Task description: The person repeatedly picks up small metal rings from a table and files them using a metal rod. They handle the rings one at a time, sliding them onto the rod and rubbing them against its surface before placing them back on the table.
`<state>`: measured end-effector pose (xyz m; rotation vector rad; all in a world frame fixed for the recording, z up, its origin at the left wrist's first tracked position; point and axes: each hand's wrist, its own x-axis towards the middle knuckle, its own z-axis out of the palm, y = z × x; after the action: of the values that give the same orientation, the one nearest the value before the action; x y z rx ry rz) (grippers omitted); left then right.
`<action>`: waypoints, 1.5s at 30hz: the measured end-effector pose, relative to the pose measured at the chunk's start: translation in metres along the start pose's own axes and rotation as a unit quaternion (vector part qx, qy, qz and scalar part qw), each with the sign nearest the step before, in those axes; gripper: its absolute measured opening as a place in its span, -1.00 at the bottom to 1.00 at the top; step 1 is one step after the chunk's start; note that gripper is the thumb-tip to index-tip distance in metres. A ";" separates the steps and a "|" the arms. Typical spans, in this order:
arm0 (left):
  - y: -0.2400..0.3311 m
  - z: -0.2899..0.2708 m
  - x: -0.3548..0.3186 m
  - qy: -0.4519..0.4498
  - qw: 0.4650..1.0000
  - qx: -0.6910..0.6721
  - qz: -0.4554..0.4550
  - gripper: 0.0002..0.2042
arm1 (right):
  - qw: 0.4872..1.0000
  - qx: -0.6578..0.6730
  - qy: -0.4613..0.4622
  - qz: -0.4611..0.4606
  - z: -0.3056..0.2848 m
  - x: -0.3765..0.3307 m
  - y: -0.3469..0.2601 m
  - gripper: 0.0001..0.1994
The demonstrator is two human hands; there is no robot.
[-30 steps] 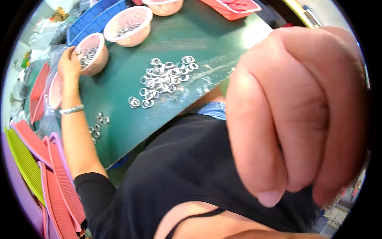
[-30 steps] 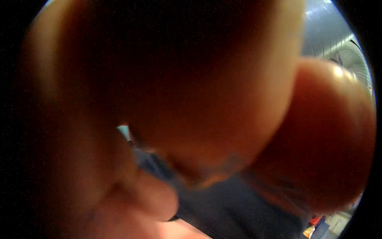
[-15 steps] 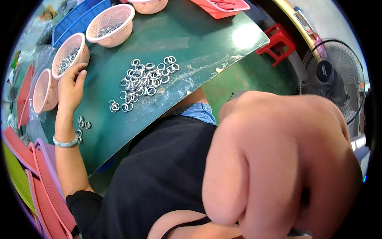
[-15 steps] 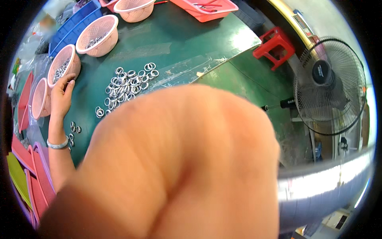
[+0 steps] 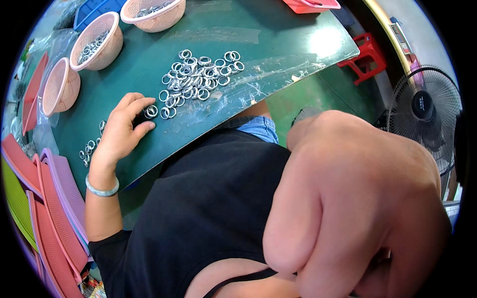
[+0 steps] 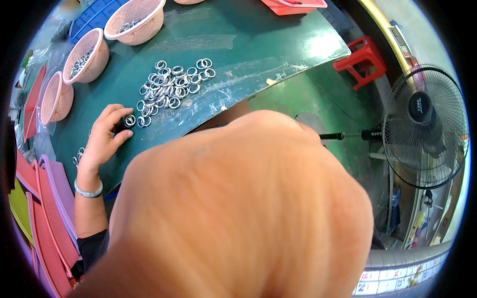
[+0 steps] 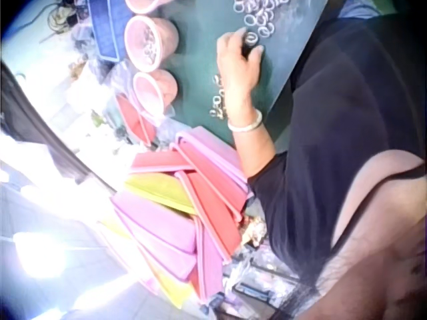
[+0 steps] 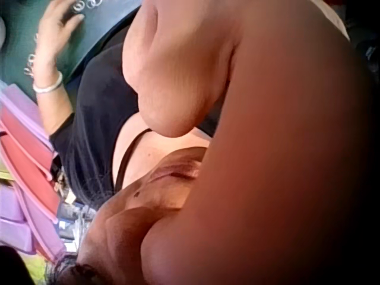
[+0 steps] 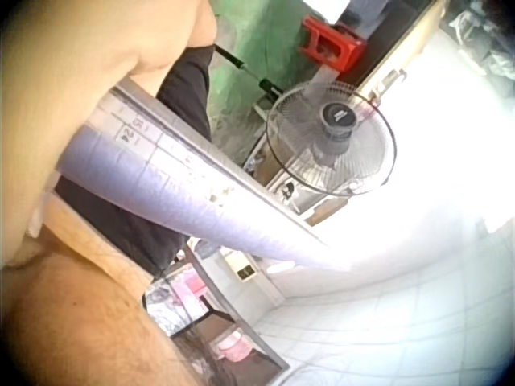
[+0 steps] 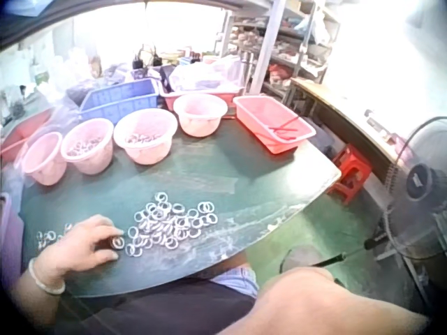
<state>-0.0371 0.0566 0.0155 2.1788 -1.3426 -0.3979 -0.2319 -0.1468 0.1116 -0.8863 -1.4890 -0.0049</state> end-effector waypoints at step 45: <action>-0.036 -0.004 0.015 0.275 0.630 -0.725 -0.039 -0.86 | 0.676 -0.338 0.428 0.496 -0.018 -0.094 0.079 -0.77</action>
<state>-0.0021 0.0568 -0.0022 0.7744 -0.2096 -0.5047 -0.1896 -0.1488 -0.0051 -1.8794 0.0667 -0.1589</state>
